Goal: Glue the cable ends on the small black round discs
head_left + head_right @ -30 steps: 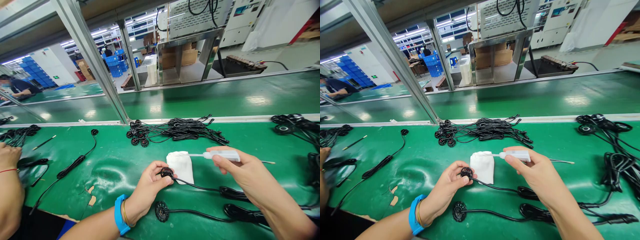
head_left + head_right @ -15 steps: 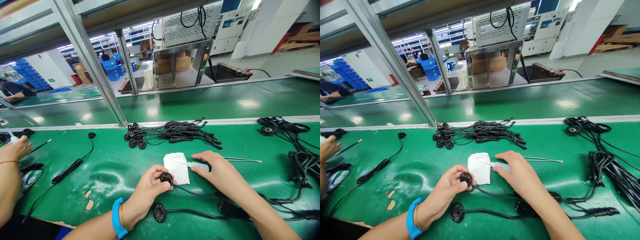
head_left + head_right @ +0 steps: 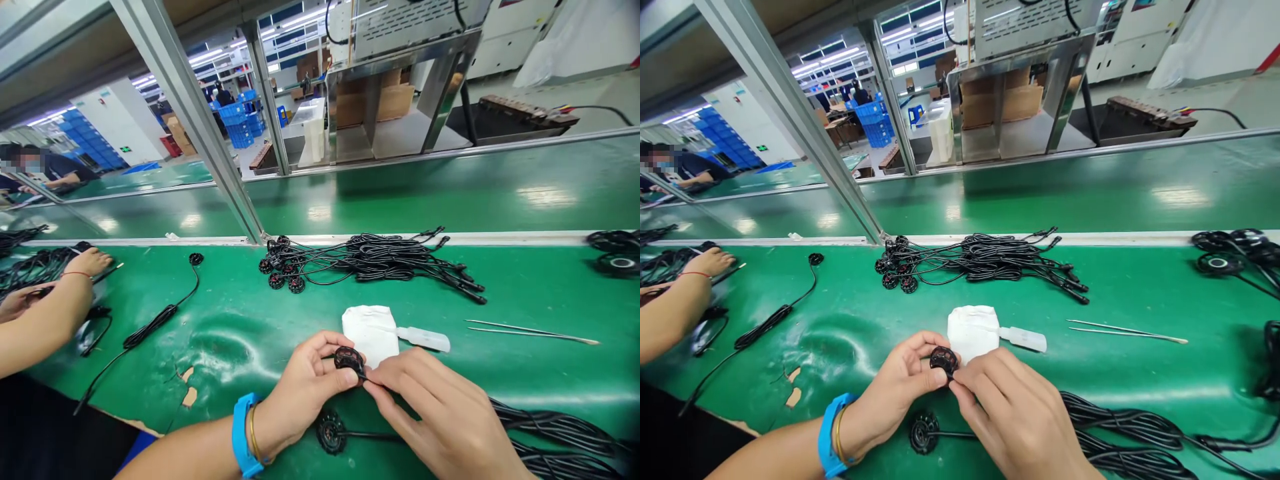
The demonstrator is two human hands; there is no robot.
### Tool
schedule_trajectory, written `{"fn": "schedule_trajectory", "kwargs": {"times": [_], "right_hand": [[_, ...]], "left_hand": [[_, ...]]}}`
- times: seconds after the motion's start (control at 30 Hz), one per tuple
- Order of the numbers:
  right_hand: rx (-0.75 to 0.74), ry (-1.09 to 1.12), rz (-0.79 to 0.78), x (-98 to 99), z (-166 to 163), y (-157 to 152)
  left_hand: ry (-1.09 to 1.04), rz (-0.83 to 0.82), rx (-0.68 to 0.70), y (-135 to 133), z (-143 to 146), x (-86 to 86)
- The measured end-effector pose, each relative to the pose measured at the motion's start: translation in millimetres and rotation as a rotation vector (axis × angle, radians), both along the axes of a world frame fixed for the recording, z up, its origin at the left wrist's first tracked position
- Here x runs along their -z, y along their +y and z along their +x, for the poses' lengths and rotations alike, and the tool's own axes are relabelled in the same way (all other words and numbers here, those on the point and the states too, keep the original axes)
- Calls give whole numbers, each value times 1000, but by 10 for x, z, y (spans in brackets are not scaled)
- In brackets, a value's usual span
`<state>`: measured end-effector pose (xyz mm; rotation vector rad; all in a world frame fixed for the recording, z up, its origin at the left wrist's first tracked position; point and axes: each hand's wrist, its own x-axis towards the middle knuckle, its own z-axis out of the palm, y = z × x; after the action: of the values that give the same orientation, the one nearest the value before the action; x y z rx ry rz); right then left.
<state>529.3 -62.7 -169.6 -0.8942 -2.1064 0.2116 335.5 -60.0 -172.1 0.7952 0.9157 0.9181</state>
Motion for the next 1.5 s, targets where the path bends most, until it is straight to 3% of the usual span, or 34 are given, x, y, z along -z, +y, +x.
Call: {"fn": "schedule_trajectory", "kwargs": {"times": [0.8, 1.07, 1.2, 1.5], "right_hand": [[50, -24, -2, -10, -15, -25], [69, 0, 25, -7, -66, -62], [73, 25, 29, 11, -87, -84], [119, 76, 113, -57, -96, -170]], "left_hand": [[37, -4, 25, -25, 3, -49], [166, 73, 7, -56, 37, -140], [264, 156, -39, -101, 63, -170], [518, 541, -111, -270, -7, -105]]}}
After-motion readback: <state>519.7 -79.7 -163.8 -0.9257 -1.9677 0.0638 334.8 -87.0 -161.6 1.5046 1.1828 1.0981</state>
